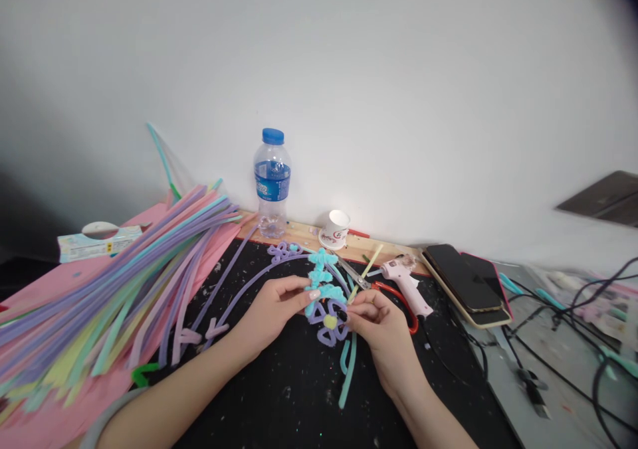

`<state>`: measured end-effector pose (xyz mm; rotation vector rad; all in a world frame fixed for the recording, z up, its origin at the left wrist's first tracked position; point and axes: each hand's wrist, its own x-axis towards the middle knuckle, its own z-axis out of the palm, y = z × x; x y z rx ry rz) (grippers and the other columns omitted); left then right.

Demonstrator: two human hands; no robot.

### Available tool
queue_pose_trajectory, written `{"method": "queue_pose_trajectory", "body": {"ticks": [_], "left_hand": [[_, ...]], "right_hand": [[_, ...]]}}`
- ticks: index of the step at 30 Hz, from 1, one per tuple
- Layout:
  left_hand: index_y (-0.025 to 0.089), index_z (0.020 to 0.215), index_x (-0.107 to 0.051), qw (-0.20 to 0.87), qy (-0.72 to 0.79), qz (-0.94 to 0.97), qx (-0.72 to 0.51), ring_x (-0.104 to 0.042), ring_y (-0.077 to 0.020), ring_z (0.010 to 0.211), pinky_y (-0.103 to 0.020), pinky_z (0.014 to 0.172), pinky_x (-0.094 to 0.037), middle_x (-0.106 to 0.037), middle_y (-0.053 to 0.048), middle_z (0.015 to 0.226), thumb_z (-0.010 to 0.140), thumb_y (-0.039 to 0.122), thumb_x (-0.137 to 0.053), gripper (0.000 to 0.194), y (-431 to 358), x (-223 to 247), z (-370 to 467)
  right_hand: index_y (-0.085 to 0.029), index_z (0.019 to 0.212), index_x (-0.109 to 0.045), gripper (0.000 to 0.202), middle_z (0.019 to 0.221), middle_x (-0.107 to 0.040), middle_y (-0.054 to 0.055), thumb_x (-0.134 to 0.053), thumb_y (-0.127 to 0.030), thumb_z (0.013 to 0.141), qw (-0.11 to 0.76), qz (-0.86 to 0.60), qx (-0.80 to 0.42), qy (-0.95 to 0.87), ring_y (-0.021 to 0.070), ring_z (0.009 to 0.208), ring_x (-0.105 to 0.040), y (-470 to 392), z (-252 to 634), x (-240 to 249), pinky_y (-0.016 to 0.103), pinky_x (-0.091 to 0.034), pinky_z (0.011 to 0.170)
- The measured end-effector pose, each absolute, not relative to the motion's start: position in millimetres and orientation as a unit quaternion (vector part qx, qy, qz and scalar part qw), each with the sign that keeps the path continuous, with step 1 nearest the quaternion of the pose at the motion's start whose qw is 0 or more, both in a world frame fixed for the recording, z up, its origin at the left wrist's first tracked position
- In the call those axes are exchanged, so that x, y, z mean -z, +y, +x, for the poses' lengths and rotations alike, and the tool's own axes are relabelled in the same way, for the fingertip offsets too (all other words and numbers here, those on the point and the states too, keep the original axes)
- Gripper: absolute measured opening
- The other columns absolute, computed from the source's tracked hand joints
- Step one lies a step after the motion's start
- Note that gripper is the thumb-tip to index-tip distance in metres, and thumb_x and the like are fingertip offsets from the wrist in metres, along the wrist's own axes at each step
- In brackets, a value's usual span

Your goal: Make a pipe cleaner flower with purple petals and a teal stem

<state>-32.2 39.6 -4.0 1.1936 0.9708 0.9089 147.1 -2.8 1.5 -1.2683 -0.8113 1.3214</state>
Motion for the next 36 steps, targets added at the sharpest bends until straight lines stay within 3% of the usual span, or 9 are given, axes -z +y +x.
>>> {"method": "queue_pose_trajectory", "body": {"ticks": [18, 27, 36], "left_hand": [[0.017, 0.075, -0.066, 0.608, 0.451, 0.504, -0.416, -0.048, -0.014, 0.066, -0.024, 0.063, -0.04, -0.055, 0.002, 0.067, 0.069, 0.033, -0.07, 0.018, 39.3, 3.5, -31.6], [0.017, 0.094, -0.064, 0.551, 0.512, 0.456, -0.476, -0.055, -0.0176, 0.074, -0.03, 0.071, -0.044, -0.062, -0.001, 0.08, 0.068, 0.041, -0.069, 0.036, 46.2, 2.5, -37.2], [0.018, 0.085, -0.059, 0.68, 0.401, 0.44, -0.429, -0.054, -0.0149, 0.076, -0.027, 0.071, -0.045, -0.058, 0.0, 0.08, 0.076, 0.034, -0.065, 0.019, 39.7, 3.2, -33.4]], "right_hand": [[-0.017, 0.073, -0.059, 0.031, 0.064, -0.07, 0.001, -0.084, -0.016, 0.054, 0.535, -0.504, -0.605, -0.305, 0.0125, 0.054, -0.06, -0.8, 147.3, 0.4, 0.023, -0.046, 0.054], [-0.02, 0.078, -0.062, 0.028, 0.068, -0.067, -0.002, -0.08, -0.016, 0.056, 0.523, -0.502, -0.596, -0.346, 0.0122, 0.057, -0.059, -2.0, 144.6, -1.3, 0.022, -0.046, 0.052], [-0.018, 0.08, -0.06, 0.031, 0.068, -0.07, 0.001, -0.082, -0.02, 0.056, 0.532, -0.482, -0.596, -0.36, 0.0139, 0.059, -0.061, -3.5, 140.5, 0.2, 0.025, -0.047, 0.059]]}}
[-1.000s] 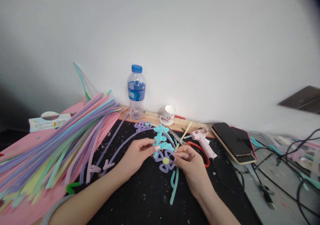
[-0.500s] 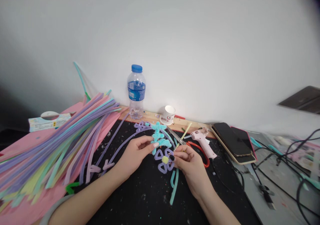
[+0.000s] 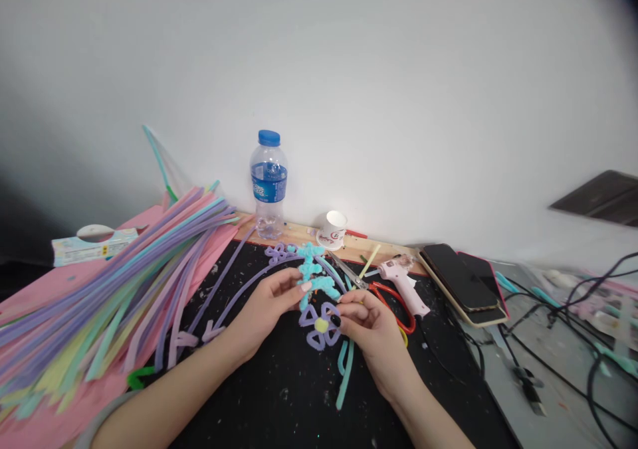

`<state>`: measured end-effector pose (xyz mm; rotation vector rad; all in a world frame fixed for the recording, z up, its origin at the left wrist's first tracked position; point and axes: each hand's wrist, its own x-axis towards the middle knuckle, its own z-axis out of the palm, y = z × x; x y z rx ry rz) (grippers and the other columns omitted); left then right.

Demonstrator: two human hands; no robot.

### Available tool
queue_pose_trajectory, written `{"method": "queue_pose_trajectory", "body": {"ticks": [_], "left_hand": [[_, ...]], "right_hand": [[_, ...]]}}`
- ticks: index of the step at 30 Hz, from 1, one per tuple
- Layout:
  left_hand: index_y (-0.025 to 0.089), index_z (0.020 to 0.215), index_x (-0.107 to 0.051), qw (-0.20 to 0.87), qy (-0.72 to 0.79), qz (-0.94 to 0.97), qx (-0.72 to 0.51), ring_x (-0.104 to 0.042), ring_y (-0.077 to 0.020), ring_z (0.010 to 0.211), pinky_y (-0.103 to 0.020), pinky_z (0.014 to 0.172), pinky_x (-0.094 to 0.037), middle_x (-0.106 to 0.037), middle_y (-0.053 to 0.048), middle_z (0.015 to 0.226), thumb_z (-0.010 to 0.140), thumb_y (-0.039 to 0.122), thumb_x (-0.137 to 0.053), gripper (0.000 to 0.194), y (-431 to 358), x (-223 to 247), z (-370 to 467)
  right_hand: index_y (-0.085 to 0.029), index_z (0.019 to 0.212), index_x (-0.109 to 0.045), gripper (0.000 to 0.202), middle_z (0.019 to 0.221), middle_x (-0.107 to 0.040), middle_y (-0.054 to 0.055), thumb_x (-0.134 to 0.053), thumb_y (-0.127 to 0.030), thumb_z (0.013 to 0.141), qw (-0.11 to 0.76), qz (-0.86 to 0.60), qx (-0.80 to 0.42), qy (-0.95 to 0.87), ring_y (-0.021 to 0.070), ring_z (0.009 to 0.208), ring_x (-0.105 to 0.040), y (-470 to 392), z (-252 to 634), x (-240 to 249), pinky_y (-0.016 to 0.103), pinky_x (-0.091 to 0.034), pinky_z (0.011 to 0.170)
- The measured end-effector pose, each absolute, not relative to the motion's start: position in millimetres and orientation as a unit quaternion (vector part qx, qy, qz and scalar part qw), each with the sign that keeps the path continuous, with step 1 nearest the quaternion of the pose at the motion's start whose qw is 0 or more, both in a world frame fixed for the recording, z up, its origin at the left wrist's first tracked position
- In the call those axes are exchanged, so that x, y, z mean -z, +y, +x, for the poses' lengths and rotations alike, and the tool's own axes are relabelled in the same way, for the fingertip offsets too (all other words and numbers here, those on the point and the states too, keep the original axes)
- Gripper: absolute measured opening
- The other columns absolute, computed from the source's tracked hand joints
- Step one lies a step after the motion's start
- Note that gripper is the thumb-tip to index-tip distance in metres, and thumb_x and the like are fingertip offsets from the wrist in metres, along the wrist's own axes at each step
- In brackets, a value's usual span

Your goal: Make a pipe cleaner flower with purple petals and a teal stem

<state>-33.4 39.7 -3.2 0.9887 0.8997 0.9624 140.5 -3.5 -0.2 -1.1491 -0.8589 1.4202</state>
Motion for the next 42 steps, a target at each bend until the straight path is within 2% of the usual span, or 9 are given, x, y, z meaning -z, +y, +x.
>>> {"method": "queue_pose_trajectory", "body": {"ticks": [9, 21, 35, 42], "left_hand": [[0.017, 0.085, -0.062, 0.722, 0.366, 0.401, -0.427, -0.058, -0.0167, 0.081, -0.03, 0.077, -0.048, -0.063, -0.003, 0.087, 0.077, 0.031, -0.066, 0.017, 39.3, 0.5, -34.1], [0.016, 0.082, -0.06, 0.749, 0.352, 0.389, -0.404, -0.056, -0.0134, 0.077, -0.028, 0.072, -0.052, -0.057, 0.0, 0.076, 0.077, 0.027, -0.066, 0.014, 37.4, 3.0, -33.7], [0.015, 0.084, -0.061, 0.676, 0.414, 0.463, -0.396, -0.057, -0.0141, 0.072, -0.027, 0.067, -0.05, -0.061, -0.001, 0.079, 0.072, 0.03, -0.068, 0.02, 39.7, 6.6, -30.5], [0.016, 0.089, -0.06, 0.602, 0.472, 0.433, -0.477, -0.057, -0.0155, 0.076, -0.027, 0.07, -0.049, -0.06, 0.0, 0.078, 0.07, 0.034, -0.069, 0.028, 45.5, 5.1, -35.0]], "right_hand": [[-0.017, 0.079, -0.06, 0.031, 0.069, -0.069, 0.001, -0.082, -0.019, 0.058, 0.561, -0.484, -0.578, -0.343, 0.0136, 0.061, -0.06, -1.3, 149.0, -1.8, 0.024, -0.044, 0.059], [-0.017, 0.078, -0.06, 0.031, 0.064, -0.07, -0.001, -0.082, -0.015, 0.057, 0.552, -0.464, -0.616, -0.318, 0.0107, 0.055, -0.057, -2.2, 146.3, -2.2, 0.022, -0.042, 0.056], [-0.015, 0.082, -0.059, 0.03, 0.067, -0.068, -0.001, -0.08, -0.013, 0.06, 0.541, -0.486, -0.601, -0.332, 0.0085, 0.056, -0.057, -0.3, 148.8, 2.7, 0.018, -0.045, 0.054], [-0.018, 0.085, -0.058, 0.024, 0.076, -0.065, -0.001, -0.073, -0.013, 0.066, 0.523, -0.507, -0.541, -0.421, 0.0103, 0.061, -0.059, 2.7, 152.0, 9.8, 0.022, -0.048, 0.059]]}}
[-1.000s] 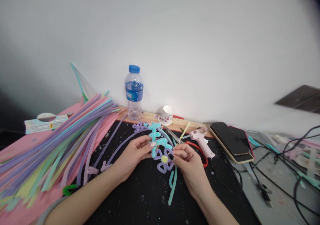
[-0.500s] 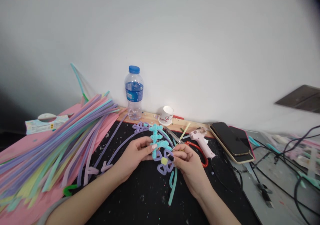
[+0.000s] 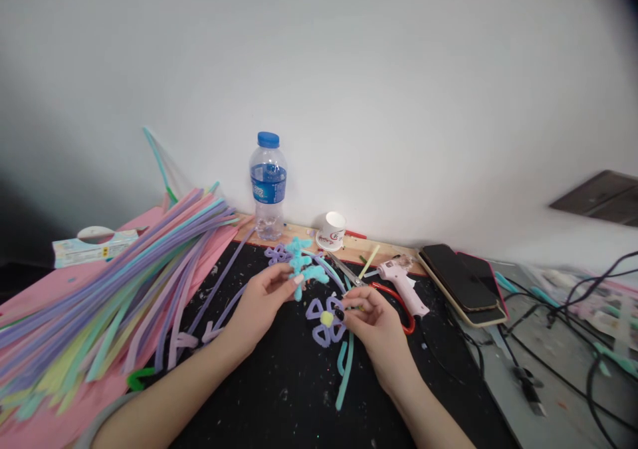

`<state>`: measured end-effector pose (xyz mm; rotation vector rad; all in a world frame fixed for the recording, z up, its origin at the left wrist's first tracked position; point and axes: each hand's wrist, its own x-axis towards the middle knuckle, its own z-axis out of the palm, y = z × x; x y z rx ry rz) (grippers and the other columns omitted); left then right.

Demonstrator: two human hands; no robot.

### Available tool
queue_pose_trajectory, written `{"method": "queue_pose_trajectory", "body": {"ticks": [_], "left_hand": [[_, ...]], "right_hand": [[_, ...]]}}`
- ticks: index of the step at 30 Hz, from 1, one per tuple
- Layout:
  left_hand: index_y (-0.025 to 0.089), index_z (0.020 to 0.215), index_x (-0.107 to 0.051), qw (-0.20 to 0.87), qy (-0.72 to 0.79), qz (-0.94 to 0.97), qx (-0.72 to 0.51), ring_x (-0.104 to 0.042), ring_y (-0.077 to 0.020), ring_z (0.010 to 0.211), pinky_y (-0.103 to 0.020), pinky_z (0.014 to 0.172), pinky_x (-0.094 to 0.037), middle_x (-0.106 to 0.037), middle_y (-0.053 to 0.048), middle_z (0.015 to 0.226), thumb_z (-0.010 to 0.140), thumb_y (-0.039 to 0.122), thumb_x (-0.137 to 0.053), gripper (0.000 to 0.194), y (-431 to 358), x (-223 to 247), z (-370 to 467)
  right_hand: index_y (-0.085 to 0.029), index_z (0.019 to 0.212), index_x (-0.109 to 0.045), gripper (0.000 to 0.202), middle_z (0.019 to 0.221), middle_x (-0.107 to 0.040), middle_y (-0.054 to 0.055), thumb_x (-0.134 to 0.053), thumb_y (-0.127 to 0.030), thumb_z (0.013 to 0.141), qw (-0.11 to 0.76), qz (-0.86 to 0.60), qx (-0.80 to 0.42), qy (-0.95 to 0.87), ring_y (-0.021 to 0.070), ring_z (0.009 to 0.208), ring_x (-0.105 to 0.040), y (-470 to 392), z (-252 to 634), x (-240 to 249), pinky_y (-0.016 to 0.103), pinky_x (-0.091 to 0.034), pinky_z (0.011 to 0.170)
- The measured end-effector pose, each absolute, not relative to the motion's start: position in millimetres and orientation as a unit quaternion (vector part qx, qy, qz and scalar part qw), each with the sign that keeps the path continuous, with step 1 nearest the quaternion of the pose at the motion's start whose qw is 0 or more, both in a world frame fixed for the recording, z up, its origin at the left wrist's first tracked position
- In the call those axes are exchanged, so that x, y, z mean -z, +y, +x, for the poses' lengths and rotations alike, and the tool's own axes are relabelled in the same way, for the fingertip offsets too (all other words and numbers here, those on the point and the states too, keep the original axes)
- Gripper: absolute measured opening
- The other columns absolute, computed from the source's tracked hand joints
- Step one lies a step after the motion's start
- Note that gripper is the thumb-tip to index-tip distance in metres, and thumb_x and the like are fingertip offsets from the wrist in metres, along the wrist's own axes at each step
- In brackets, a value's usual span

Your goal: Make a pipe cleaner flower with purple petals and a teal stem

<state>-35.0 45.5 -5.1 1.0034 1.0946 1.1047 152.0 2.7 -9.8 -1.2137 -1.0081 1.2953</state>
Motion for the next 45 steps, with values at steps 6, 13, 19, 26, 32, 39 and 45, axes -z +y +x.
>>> {"method": "queue_pose_trajectory", "body": {"ticks": [6, 13, 19, 26, 32, 39, 45], "left_hand": [[0.016, 0.089, -0.061, 0.575, 0.476, 0.476, -0.465, -0.052, -0.0135, 0.068, -0.025, 0.064, -0.045, -0.057, 0.002, 0.074, 0.073, 0.037, -0.065, 0.026, 44.0, 1.4, -35.3], [0.016, 0.083, -0.062, 0.605, 0.399, 0.55, -0.416, -0.048, -0.0114, 0.064, -0.023, 0.062, -0.039, -0.054, 0.003, 0.069, 0.075, 0.031, -0.065, 0.017, 39.3, 6.5, -33.4], [0.015, 0.088, -0.065, 0.637, 0.35, 0.574, -0.377, -0.052, -0.0141, 0.073, -0.025, 0.07, -0.041, -0.06, -0.001, 0.076, 0.076, 0.026, -0.065, 0.017, 36.2, 6.1, -31.1], [0.014, 0.09, -0.066, 0.642, 0.343, 0.58, -0.367, -0.054, -0.0141, 0.073, -0.025, 0.069, -0.042, -0.063, -0.002, 0.079, 0.077, 0.025, -0.064, 0.018, 34.7, 2.4, -29.4], [0.014, 0.087, -0.063, 0.621, 0.357, 0.597, -0.361, -0.054, -0.0148, 0.074, -0.026, 0.068, -0.044, -0.061, -0.002, 0.079, 0.077, 0.025, -0.064, 0.015, 33.2, 2.1, -28.6], [0.015, 0.087, -0.063, 0.606, 0.357, 0.617, -0.353, -0.056, -0.0164, 0.076, -0.027, 0.07, -0.045, -0.062, -0.003, 0.082, 0.077, 0.025, -0.063, 0.014, 29.2, -2.0, -28.7], [0.015, 0.081, -0.062, 0.598, 0.369, 0.629, -0.332, -0.052, -0.014, 0.069, -0.024, 0.064, -0.042, -0.058, 0.0, 0.074, 0.077, 0.026, -0.063, 0.012, 28.1, -2.5, -28.6]], "right_hand": [[-0.019, 0.085, -0.065, 0.013, 0.103, -0.059, 0.009, -0.054, -0.014, 0.078, 0.452, -0.554, -0.334, -0.615, 0.0224, 0.094, -0.059, -2.5, 150.9, 7.7, 0.034, -0.048, 0.078], [-0.021, 0.099, -0.057, 0.016, 0.107, -0.054, 0.009, -0.048, -0.021, 0.085, 0.455, -0.558, -0.19, -0.667, 0.0238, 0.101, -0.053, -9.9, 153.3, -0.5, 0.036, -0.044, 0.083], [-0.02, 0.1, -0.051, 0.016, 0.084, -0.061, 0.004, -0.052, -0.024, 0.084, 0.446, -0.556, -0.254, -0.654, 0.018, 0.073, -0.057, -10.4, 152.7, 2.7, 0.028, -0.044, 0.064], [-0.018, 0.084, -0.061, 0.015, 0.072, -0.061, 0.002, -0.049, -0.025, 0.087, 0.413, -0.537, -0.299, -0.672, 0.0156, 0.063, -0.055, -11.3, 152.5, -1.1, 0.025, -0.041, 0.057], [-0.017, 0.077, -0.062, 0.019, 0.062, -0.054, -0.001, -0.051, -0.03, 0.086, 0.411, -0.55, -0.335, -0.645, 0.013, 0.055, -0.046, -9.5, 152.1, 3.1, 0.023, -0.034, 0.05], [-0.016, 0.074, -0.061, 0.022, 0.059, -0.051, -0.001, -0.053, -0.034, 0.084, 0.4, -0.552, -0.375, -0.628, 0.0125, 0.053, -0.042, -8.0, 148.8, -0.8, 0.023, -0.032, 0.05], [-0.017, 0.066, -0.055, 0.025, 0.058, -0.044, -0.003, -0.056, -0.036, 0.081, 0.426, -0.54, -0.43, -0.586, 0.0113, 0.053, -0.037, -7.9, 145.5, 0.9, 0.023, -0.029, 0.049]]}}
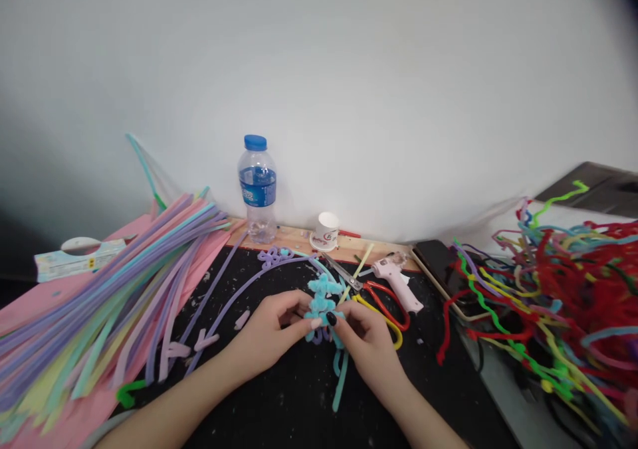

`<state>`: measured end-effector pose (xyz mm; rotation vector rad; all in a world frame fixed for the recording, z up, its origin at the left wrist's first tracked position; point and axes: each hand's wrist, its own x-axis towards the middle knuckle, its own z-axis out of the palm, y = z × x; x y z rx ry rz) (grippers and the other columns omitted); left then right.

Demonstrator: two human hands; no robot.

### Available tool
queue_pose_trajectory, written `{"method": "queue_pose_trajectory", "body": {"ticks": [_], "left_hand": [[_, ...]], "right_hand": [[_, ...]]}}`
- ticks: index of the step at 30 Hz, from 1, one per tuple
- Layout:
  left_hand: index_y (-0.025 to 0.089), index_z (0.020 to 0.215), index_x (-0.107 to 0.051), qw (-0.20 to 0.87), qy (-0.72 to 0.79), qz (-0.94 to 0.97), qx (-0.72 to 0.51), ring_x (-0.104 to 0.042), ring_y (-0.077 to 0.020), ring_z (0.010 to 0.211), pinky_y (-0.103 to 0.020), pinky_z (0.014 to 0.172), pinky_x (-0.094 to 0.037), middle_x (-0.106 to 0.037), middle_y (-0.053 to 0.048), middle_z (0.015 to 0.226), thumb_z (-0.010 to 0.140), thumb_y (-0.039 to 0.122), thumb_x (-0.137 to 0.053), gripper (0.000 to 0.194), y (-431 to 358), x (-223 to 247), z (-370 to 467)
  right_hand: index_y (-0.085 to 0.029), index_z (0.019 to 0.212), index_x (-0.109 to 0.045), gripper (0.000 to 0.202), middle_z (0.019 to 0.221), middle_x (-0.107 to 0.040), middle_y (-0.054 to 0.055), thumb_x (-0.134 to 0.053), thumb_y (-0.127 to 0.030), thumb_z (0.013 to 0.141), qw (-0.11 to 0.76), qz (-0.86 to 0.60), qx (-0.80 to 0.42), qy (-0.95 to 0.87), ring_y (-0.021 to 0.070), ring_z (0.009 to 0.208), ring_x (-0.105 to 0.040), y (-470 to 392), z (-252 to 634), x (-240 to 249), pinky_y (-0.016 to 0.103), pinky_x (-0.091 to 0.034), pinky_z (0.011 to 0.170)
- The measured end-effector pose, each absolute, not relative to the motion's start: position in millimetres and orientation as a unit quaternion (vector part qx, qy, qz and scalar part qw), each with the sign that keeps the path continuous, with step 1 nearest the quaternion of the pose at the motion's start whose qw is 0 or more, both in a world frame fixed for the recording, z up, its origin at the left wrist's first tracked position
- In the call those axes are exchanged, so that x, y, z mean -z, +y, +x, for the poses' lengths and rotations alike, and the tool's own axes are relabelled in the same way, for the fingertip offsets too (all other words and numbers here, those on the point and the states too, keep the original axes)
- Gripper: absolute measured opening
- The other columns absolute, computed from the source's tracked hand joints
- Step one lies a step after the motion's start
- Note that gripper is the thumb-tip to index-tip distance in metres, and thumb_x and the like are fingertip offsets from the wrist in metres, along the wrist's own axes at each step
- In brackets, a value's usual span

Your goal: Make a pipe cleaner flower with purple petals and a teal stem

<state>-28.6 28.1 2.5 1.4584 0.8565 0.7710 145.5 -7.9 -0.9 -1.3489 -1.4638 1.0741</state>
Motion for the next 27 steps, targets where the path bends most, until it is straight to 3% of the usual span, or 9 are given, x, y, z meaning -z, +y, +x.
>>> {"method": "queue_pose_trajectory", "body": {"ticks": [8, 19, 27], "left_hand": [[0.015, 0.078, -0.057, 0.631, 0.37, 0.609, -0.306, -0.05, -0.0142, 0.071, -0.025, 0.067, -0.041, -0.055, 0.001, 0.074, 0.077, 0.029, -0.063, 0.016, 26.0, -2.7, -27.5], [0.015, 0.077, -0.057, 0.624, 0.364, 0.61, -0.325, -0.049, -0.0137, 0.069, -0.025, 0.065, -0.041, -0.053, 0.002, 0.071, 0.077, 0.029, -0.062, 0.015, 28.2, -2.1, -27.9], [0.016, 0.076, -0.058, 0.622, 0.369, 0.62, -0.304, -0.052, -0.0147, 0.071, -0.026, 0.067, -0.042, -0.057, 0.001, 0.072, 0.076, 0.03, -0.063, 0.015, 26.5, -4.5, -27.2]], "right_hand": [[-0.017, 0.062, -0.052, 0.03, 0.057, -0.04, -0.005, -0.06, -0.04, 0.079, 0.461, -0.499, -0.484, -0.551, 0.0098, 0.052, -0.034, -9.5, 143.5, -1.5, 0.022, -0.027, 0.048], [-0.019, 0.07, -0.051, 0.032, 0.055, -0.044, -0.006, -0.056, -0.049, 0.081, 0.417, -0.496, -0.548, -0.529, 0.0077, 0.042, -0.032, -5.7, 145.2, 4.1, 0.02, -0.024, 0.037], [-0.018, 0.065, -0.051, 0.029, 0.056, -0.05, -0.004, -0.058, -0.042, 0.08, 0.44, -0.474, -0.54, -0.538, 0.0101, 0.049, -0.04, -7.9, 144.4, 1.2, 0.022, -0.032, 0.048]]}}
